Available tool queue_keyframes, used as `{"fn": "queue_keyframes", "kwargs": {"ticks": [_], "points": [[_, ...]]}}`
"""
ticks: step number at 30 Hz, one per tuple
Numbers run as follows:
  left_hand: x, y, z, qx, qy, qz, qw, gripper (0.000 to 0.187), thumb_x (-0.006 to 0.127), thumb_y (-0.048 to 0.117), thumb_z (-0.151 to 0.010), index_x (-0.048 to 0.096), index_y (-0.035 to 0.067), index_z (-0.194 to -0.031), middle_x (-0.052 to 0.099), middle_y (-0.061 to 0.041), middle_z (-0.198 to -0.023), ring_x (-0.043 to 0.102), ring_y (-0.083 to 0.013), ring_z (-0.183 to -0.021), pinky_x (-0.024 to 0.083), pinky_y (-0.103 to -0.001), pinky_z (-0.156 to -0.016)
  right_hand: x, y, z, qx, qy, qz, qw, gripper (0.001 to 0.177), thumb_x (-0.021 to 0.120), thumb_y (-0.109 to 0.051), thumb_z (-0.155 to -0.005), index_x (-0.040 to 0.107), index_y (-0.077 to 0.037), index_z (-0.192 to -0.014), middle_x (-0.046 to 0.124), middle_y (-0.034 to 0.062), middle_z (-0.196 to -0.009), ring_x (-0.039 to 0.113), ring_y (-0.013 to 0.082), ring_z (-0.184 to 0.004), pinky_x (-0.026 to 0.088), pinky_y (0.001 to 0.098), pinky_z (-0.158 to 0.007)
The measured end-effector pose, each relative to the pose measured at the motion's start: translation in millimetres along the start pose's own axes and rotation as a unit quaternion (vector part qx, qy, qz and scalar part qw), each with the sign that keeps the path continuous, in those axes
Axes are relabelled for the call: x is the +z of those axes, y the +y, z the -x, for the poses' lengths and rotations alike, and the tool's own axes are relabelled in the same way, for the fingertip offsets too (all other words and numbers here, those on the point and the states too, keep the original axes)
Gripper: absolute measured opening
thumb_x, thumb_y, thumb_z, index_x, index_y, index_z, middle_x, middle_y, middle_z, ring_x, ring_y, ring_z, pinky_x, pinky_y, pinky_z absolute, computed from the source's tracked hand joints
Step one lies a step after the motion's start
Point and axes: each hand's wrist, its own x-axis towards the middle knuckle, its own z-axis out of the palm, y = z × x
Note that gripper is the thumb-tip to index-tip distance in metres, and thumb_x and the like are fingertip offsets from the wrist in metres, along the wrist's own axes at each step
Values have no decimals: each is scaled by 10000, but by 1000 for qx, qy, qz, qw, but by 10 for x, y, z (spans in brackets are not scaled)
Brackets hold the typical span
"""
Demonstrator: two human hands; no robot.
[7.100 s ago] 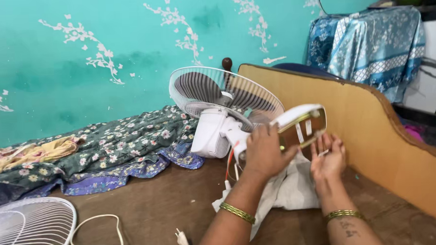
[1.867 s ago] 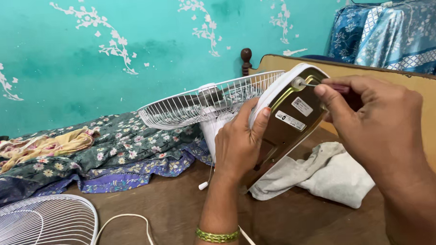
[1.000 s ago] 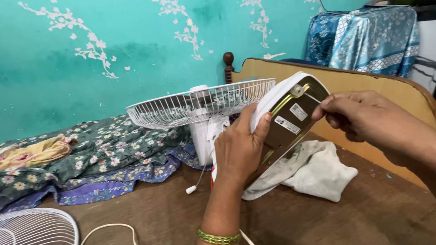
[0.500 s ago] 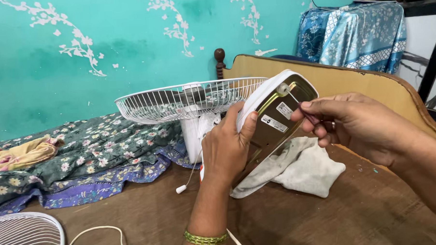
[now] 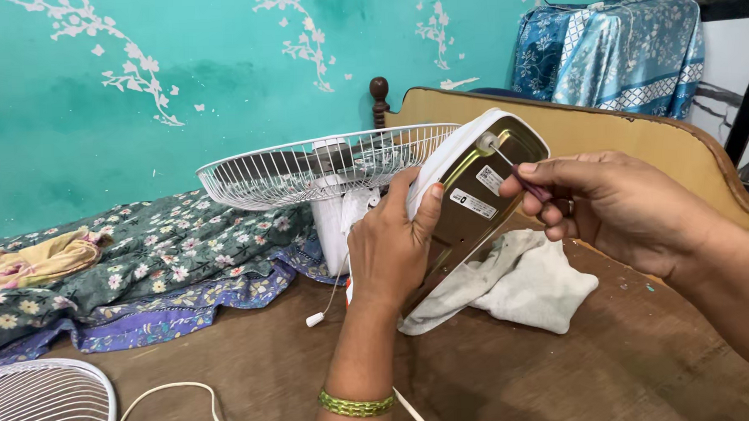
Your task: The person uses a screwdriver to remove several screws from the back panel of a white table fan. They hold the fan steady with one hand while unscrewing with the other, then set the fan down on the bed.
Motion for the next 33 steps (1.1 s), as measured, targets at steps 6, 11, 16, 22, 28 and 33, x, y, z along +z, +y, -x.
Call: {"fn": "queue_keyframes", "kwargs": {"ticks": [6,11,16,22,28,33], "points": [[23,-9,12,11,7,5,1000,503,430,575,-1019,634,188,-1268,769,-160,-881,723,-426,-811,531,-534,-689,-85,0,-59,31,-15,-69,997,295,608,-238,-988,750,20,-1001,557,-31,-672,469,59,-567,416,219,-536],[33,8,10,31,21,2,999,501,430,567,-1033,626,180,-1283,766,-162,-920,725,-421,-816,538,-526,-679,-63,-41,-45,-49,79,147,985,269,668,-215,-989,786,19,-929,605,38,-677,503,149,-571,428,286,-511],[11,-9,0,5,16,-1,1000,502,442,576,-1010,637,207,-1288,765,-166,-882,730,-415,-812,542,-522,-686,27,-75,50,-340,171,558,737,218,735,-260,-937,830,-70,-990,722,89,-762,662,178,-593,527,292,-572],[-42,-26,-9,-3,31,-1,1000,497,448,569,-1020,649,210,-1298,765,-184,-891,725,-430,-836,532,-534,-702,106,-48,80,-465,144,839,243,211,660,-133,-837,750,42,-909,666,106,-884,651,191,-738,538,303,-587],[-90,-49,-24,0,30,-8,1000,509,441,577,-1020,636,209,-1313,763,-187,-916,727,-434,-839,539,-536,-706,211,-143,125,-476,201,710,479,232,603,-256,-1013,718,-68,-940,631,78,-923,635,243,-831,525,367,-656],[-62,27,16,1,8,-9,1000,506,440,585,-1006,655,222,-1287,767,-176,-917,718,-441,-836,530,-546,-703,196,-417,11,-77,141,491,856,375,484,-311,-1082,756,-69,-992,563,4,-721,496,174,-619,410,285,-545]]}}
